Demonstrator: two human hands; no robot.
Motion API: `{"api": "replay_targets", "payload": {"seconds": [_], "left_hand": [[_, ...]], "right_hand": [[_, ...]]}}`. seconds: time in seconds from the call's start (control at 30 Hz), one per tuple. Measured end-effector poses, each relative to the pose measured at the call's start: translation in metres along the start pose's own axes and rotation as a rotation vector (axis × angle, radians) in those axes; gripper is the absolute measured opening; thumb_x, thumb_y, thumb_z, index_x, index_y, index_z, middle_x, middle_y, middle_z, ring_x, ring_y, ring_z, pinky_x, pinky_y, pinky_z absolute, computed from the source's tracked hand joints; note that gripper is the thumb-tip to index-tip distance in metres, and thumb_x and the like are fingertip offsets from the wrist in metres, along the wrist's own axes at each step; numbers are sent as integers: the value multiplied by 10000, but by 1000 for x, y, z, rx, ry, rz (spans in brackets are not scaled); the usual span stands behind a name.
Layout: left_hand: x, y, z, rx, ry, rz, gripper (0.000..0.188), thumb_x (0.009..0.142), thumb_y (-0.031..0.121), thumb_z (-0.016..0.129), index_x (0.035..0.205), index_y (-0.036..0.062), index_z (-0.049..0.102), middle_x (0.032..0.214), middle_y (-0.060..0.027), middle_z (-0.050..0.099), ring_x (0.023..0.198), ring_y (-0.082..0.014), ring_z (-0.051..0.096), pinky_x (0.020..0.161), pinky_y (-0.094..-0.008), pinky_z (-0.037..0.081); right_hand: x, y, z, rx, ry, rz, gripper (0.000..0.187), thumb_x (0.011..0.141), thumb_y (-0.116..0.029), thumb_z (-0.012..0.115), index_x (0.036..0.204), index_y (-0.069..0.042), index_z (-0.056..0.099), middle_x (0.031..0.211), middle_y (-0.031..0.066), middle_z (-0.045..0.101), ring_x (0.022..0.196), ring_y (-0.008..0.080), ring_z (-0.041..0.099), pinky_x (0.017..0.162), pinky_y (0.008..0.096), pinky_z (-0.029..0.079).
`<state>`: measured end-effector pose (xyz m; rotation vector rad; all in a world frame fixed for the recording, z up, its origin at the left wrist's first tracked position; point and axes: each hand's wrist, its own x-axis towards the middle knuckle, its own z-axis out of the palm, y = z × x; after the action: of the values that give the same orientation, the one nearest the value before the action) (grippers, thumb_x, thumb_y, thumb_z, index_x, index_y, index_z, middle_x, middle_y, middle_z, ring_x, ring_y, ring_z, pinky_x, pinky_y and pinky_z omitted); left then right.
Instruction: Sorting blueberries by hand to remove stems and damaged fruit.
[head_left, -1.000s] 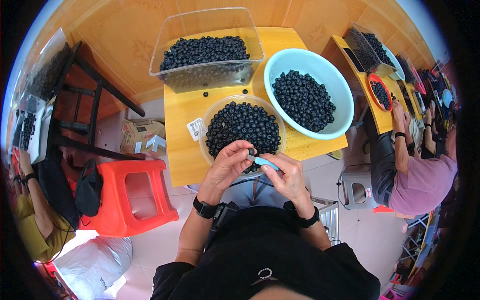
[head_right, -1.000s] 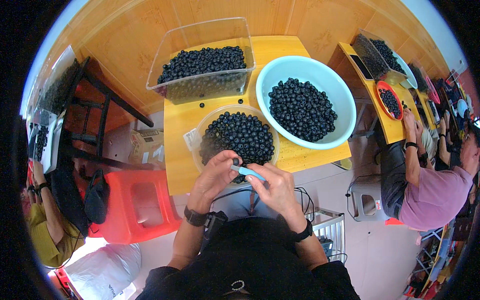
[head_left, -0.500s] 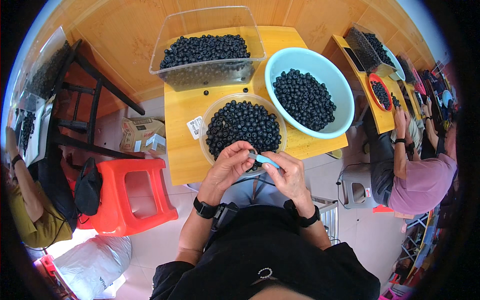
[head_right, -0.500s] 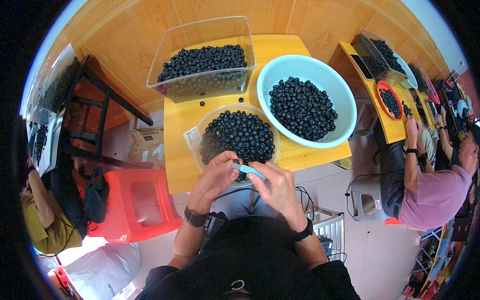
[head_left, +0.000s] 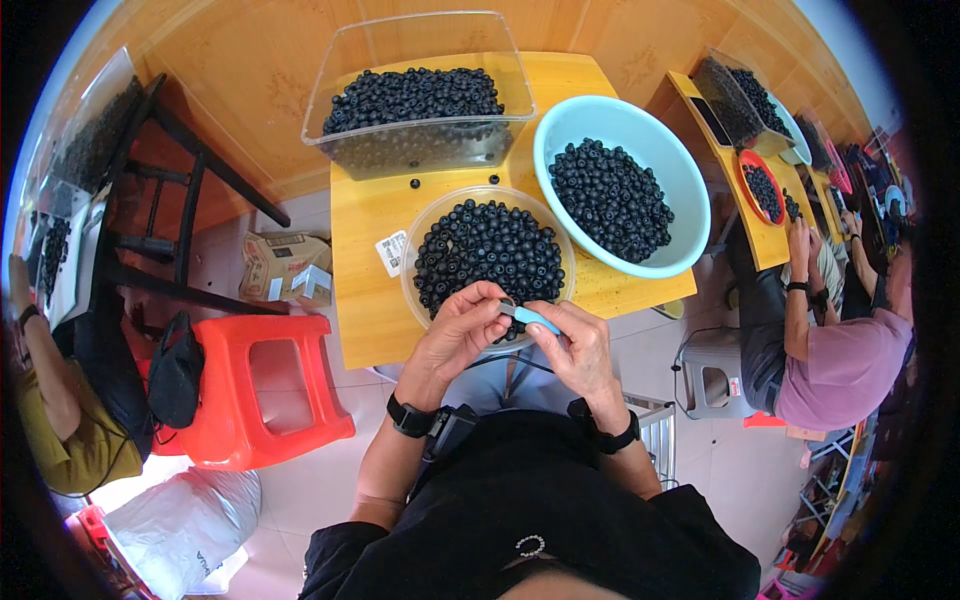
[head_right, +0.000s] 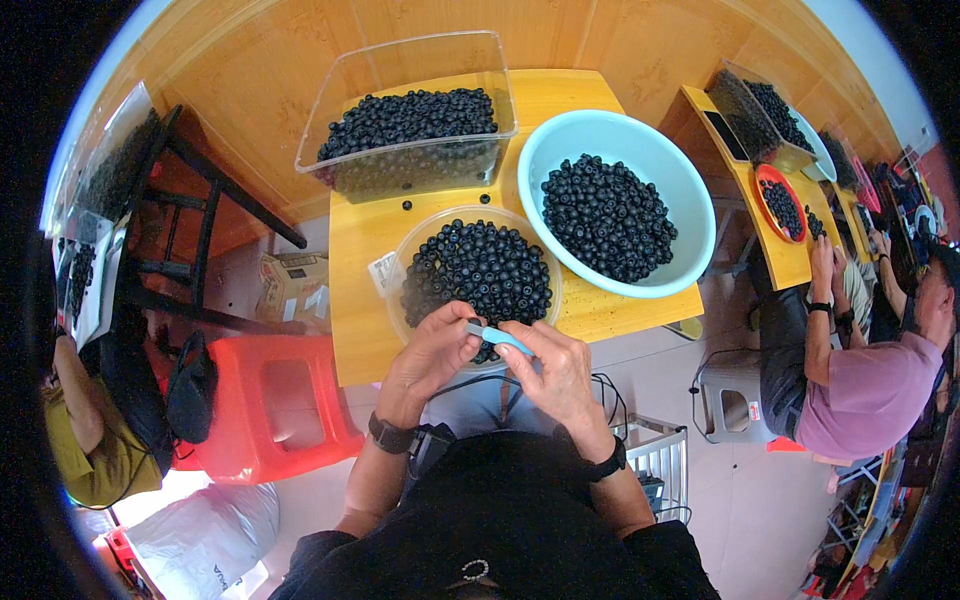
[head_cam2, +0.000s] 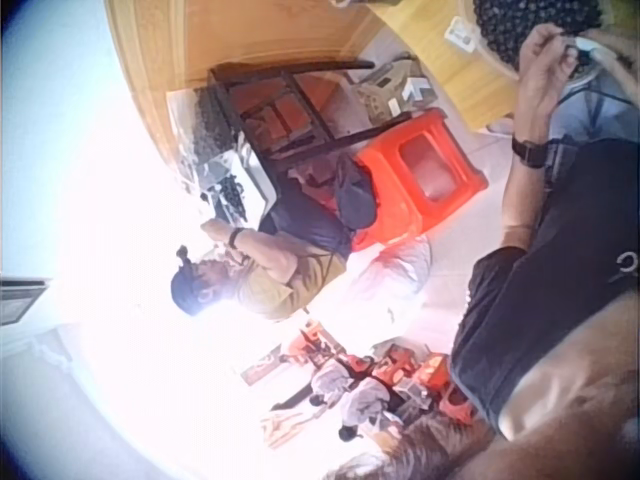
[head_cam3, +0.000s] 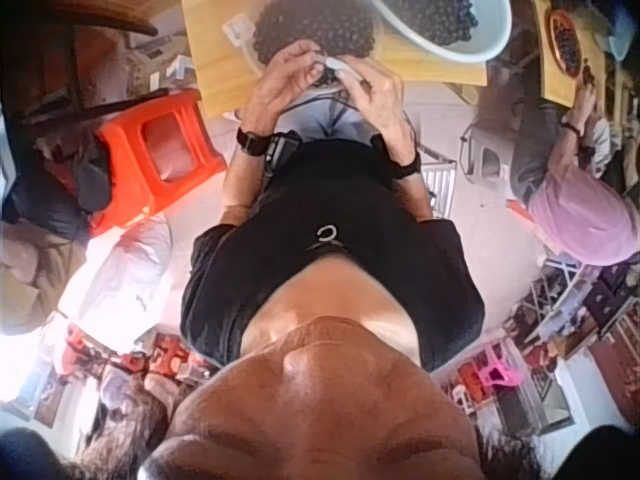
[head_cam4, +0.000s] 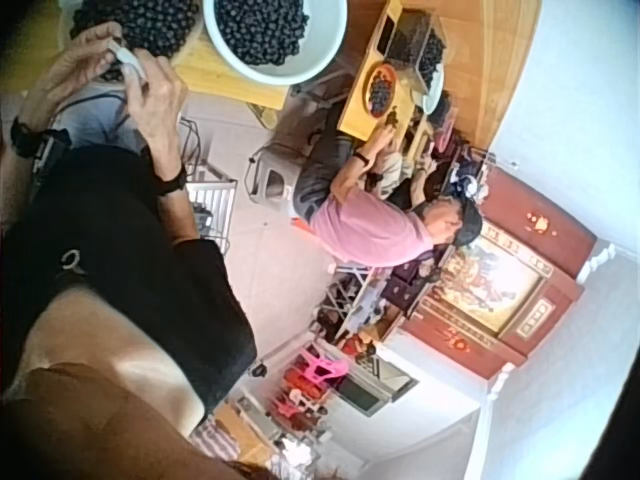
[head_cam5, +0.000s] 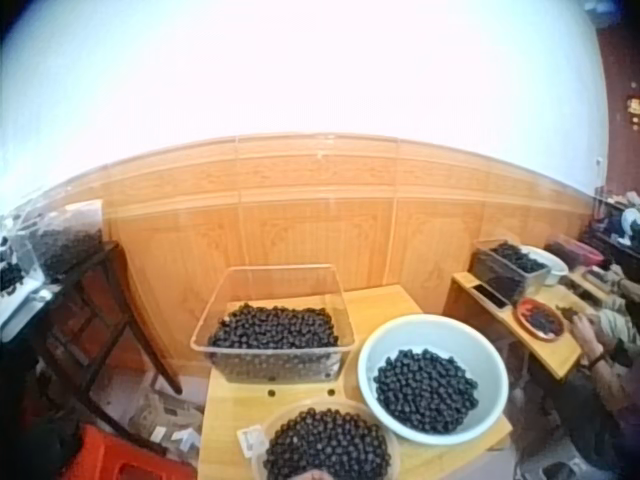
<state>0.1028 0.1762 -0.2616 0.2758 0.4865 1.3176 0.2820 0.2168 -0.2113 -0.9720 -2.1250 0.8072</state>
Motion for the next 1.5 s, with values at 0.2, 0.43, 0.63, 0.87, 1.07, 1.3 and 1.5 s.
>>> {"api": "replay_targets", "payload": {"seconds": [0.2, 0.43, 0.63, 0.87, 1.07, 1.3, 1.5], "left_hand": [[0, 0, -5, -47, -15, 10, 101, 861, 43, 609, 959, 38, 587, 918, -84, 641, 755, -112, 633, 683, -211, 540], [-10, 5, 18, 22, -211, -39, 90, 826, 29, 639, 906, 34, 598, 917, -102, 648, 727, -128, 629, 658, -221, 528], [-10, 3, 11, 99, -3, 18, 111, 836, 56, 626, 935, 53, 577, 895, -95, 594, 725, -115, 540, 669, -206, 448], [-9, 3, 8, 50, 30, 48, 141, 852, 32, 605, 986, 51, 567, 941, -68, 621, 819, -118, 602, 719, -209, 500], [-7, 2, 11, 29, 46, 47, 158, 850, 43, 614, 1000, 46, 561, 950, -76, 621, 827, -118, 605, 731, -210, 507], [-5, 0, 9, -30, 7, 55, 153, 849, 25, 614, 998, 25, 582, 929, -67, 632, 797, -109, 634, 727, -209, 542], [-6, 1, 9, -33, 14, 53, 151, 850, 27, 613, 998, 24, 579, 925, -76, 635, 796, -113, 638, 727, -213, 546]], "right_hand": [[3, 0, 0, 46, -35, 5, 206, 819, -181, 647, 958, -31, 669, 643, 89, 582, 497, 203, 568, 457, 304, 423], [10, 32, 2, 31, 155, 191, 221, 849, -195, 619, 925, 6, 670, 759, 151, 660, 643, 285, 639, 576, 348, 482], [13, 10, -4, 157, 40, 271, 235, 858, -192, 615, 940, 23, 665, 717, 133, 644, 628, 162, 605, 584, 274, 462], [3, -2, -3, 254, 16, 95, 206, 847, -140, 620, 979, 14, 657, 768, 134, 654, 647, 185, 625, 560, 275, 466], [1, 0, -1, 163, -37, 14, 192, 819, -122, 639, 970, -6, 662, 677, 108, 611, 510, 180, 572, 470, 281, 428], [1, -1, 0, 117, -43, -5, 201, 812, -139, 650, 969, -14, 665, 668, 102, 606, 491, 180, 563, 447, 288, 420], [1, -4, -3, 106, -42, 4, 198, 812, -136, 643, 970, -18, 667, 663, 102, 603, 489, 184, 560, 453, 290, 423]]}}
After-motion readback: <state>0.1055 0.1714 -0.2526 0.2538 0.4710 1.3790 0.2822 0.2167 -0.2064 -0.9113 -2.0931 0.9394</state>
